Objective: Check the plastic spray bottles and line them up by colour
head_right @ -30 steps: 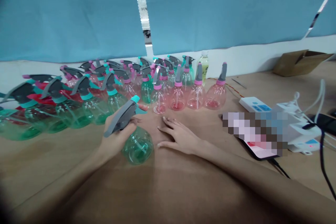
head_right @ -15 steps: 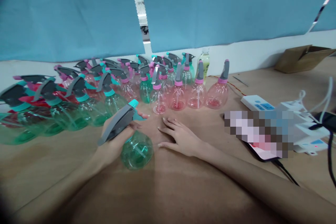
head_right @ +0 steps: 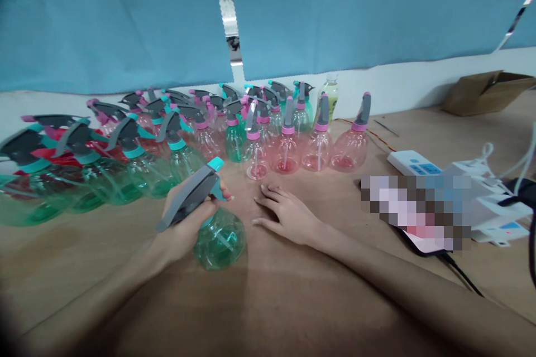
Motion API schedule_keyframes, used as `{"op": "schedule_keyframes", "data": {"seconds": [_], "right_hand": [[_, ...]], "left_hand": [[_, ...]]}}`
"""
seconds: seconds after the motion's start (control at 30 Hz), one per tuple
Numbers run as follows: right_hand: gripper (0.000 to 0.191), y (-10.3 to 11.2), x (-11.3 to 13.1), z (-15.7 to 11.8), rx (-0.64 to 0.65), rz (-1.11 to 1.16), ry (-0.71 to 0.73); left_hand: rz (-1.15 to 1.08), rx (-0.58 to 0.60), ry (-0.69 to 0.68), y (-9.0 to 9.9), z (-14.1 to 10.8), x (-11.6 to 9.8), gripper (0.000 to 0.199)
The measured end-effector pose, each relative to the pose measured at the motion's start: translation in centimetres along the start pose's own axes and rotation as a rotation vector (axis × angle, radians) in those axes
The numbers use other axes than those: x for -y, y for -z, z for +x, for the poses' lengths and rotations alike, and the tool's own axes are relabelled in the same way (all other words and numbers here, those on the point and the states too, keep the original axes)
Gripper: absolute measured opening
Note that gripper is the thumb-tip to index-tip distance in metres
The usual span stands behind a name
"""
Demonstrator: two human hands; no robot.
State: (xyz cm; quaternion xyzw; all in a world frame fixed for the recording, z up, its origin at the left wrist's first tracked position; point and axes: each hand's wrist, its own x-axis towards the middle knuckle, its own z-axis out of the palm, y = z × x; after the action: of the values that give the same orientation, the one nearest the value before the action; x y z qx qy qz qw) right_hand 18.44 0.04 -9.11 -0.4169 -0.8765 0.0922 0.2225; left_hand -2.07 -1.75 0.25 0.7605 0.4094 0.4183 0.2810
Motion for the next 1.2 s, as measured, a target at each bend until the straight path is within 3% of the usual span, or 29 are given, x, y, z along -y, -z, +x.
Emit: {"op": "schedule_keyframes", "data": {"seconds": [0.37, 1.2], "right_hand": [[0.057, -0.8, 0.1, 1.2, -0.048, -0.010, 0.052], [0.048, -0.7, 0.2, 1.0, -0.056, 0.020, 0.042]], "left_hand": [[-0.005, -0.007, 0.047, 0.0, -0.4, -0.3, 0.030], [-0.063, -0.016, -0.015, -0.4, -0.2, -0.3, 0.033]]}}
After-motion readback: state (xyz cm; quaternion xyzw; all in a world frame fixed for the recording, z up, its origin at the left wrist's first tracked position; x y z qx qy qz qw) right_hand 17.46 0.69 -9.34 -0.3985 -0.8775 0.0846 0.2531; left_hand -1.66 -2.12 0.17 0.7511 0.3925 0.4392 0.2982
